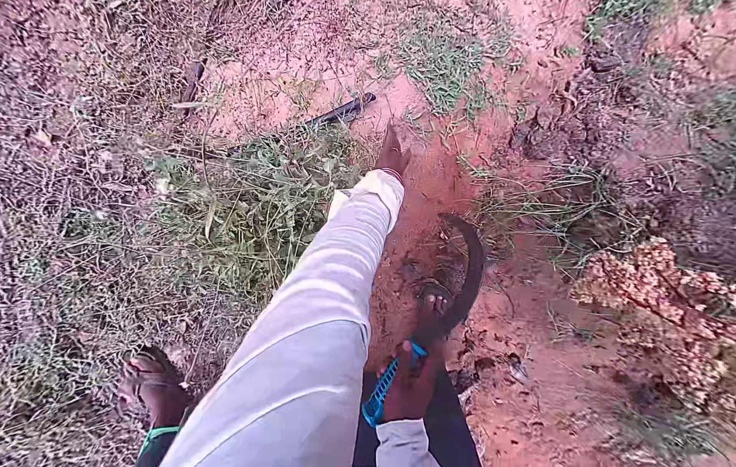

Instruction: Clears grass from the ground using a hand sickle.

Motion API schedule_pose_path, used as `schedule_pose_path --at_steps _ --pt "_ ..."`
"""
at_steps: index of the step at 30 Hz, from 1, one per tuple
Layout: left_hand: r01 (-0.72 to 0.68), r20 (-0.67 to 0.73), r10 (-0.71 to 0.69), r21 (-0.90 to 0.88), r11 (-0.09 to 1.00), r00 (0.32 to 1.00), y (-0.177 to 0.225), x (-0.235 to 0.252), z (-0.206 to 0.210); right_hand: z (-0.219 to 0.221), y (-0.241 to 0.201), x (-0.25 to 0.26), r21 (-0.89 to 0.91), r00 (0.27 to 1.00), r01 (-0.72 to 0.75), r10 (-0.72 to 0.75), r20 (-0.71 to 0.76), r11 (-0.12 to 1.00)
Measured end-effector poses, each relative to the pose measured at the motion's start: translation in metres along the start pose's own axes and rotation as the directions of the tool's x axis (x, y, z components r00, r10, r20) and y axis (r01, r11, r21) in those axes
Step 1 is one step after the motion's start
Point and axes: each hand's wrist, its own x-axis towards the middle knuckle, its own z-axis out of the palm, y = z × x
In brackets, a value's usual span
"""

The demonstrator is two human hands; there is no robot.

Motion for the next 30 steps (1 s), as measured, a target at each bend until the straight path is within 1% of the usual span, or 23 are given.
schedule_pose_path --at_steps 1,3,5,6,8,11,12,14,16,17,18,19,20,21,22,23,24,25,26,27,28,29,30 --pt "0.043 0.061 -0.043 -0.007 0.999 0.997 -0.006 -0.008 -0.011 -0.001 0.001 0.001 -0.002 1.0 0.001 -0.001 0.007 1.0" --pt "0.078 0.216 -0.073 -0.011 0.997 0.974 -0.021 -0.037 -0.024 -0.003 0.0 0.001 -0.005 1.0 -0.022 0.022 0.019 1.0" --pt "0.023 0.319 -0.029 0.022 0.999 0.947 -0.04 -0.078 -0.028 -0.001 -0.005 0.003 0.002 0.999 -0.037 0.037 0.017 0.999" --pt "0.023 0.344 -0.023 0.005 1.0 0.939 -0.052 -0.104 -0.021 -0.001 -0.006 0.005 0.007 0.999 -0.037 0.037 0.013 0.999" --pt "0.1 0.37 -0.075 -0.049 0.994 0.926 -0.089 -0.166 0.003 -0.003 -0.007 0.006 0.013 0.999 -0.037 0.037 0.007 0.999" --pt "0.187 0.445 -0.193 0.058 0.981 0.875 -0.17 -0.24 0.038 -0.001 -0.012 0.008 0.035 0.999 -0.034 0.034 0.005 0.999" --pt "0.247 0.475 -0.241 0.05 0.968 0.846 -0.188 -0.258 0.044 0.0 -0.014 0.008 0.031 0.999 -0.038 0.037 0.008 0.999" --pt "0.383 0.512 -0.35 0.044 0.923 0.785 -0.206 -0.285 0.061 -0.002 -0.015 0.005 0.02 0.998 -0.05 0.05 0.025 0.999" --pt "0.541 0.545 -0.457 0.008 0.841 0.703 -0.212 -0.292 0.083 -0.001 -0.013 0.007 0.026 0.998 -0.05 0.049 0.036 0.998" --pt "0.605 0.535 -0.497 -0.034 0.796 0.683 -0.211 -0.292 0.093 -0.002 -0.012 0.006 0.026 0.998 -0.059 0.058 0.039 0.998" --pt "0.625 0.536 -0.504 -0.058 0.779 0.677 -0.205 -0.286 0.093 -0.003 -0.011 0.007 0.022 0.997 -0.064 0.064 0.04 0.998" --pt "0.612 0.548 -0.48 -0.076 0.787 0.685 -0.196 -0.281 0.085 -0.005 -0.01 0.006 0.012 0.996 -0.074 0.074 0.04 0.997" --pt "0.587 0.546 -0.447 -0.105 0.803 0.709 -0.186 -0.277 0.063 -0.005 -0.009 0.006 0.002 0.996 -0.081 0.081 0.038 0.997" --pt "0.551 0.494 -0.408 -0.184 0.814 0.768 -0.176 -0.276 0.039 -0.006 -0.008 0.007 -0.012 0.996 -0.086 0.087 0.031 0.996" --pt "0.488 0.396 -0.355 -0.313 0.814 0.847 -0.167 -0.279 0.019 -0.007 -0.008 0.008 -0.029 0.995 -0.094 0.095 0.023 0.995" --pt "0.416 0.297 -0.308 -0.443 0.794 0.904 -0.16 -0.284 0.002 -0.009 -0.007 0.008 -0.033 0.994 -0.107 0.108 0.021 0.994" --pt "0.354 0.218 -0.279 -0.546 0.759 0.935 -0.153 -0.288 -0.013 -0.01 -0.006 0.009 -0.027 0.994 -0.11 0.111 0.019 0.994" --pt "0.34 0.19 -0.284 -0.599 0.725 0.94 -0.145 -0.292 -0.029 -0.01 -0.006 0.009 -0.015 0.993 -0.112 0.113 0.018 0.994" --pt "0.366 0.207 -0.303 -0.603 0.709 0.93 -0.135 -0.293 -0.048 -0.009 -0.006 0.01 -0.009 0.994 -0.111 0.111 0.015 0.994" --pt "0.393 0.23 -0.319 -0.583 0.712 0.919 -0.122 -0.293 -0.067 -0.009 -0.007 0.01 -0.006 0.994 -0.111 0.111 0.013 0.994" --pt "0.379 0.204 -0.321 -0.569 0.73 0.925 -0.105 -0.289 -0.084 -0.009 -0.007 0.011 -0.006 0.994 -0.106 0.106 0.011 0.994" --pt "0.314 0.121 -0.302 -0.578 0.753 0.946 -0.086 -0.281 -0.095 -0.01 -0.007 0.011 -0.007 0.994 -0.106 0.106 0.015 0.994" --pt "0.206 -0.007 -0.264 -0.605 0.769 0.964 -0.069 -0.266 -0.101 -0.01 -0.006 0.011 -0.004 0.994 -0.104 0.104 0.015 0.995"
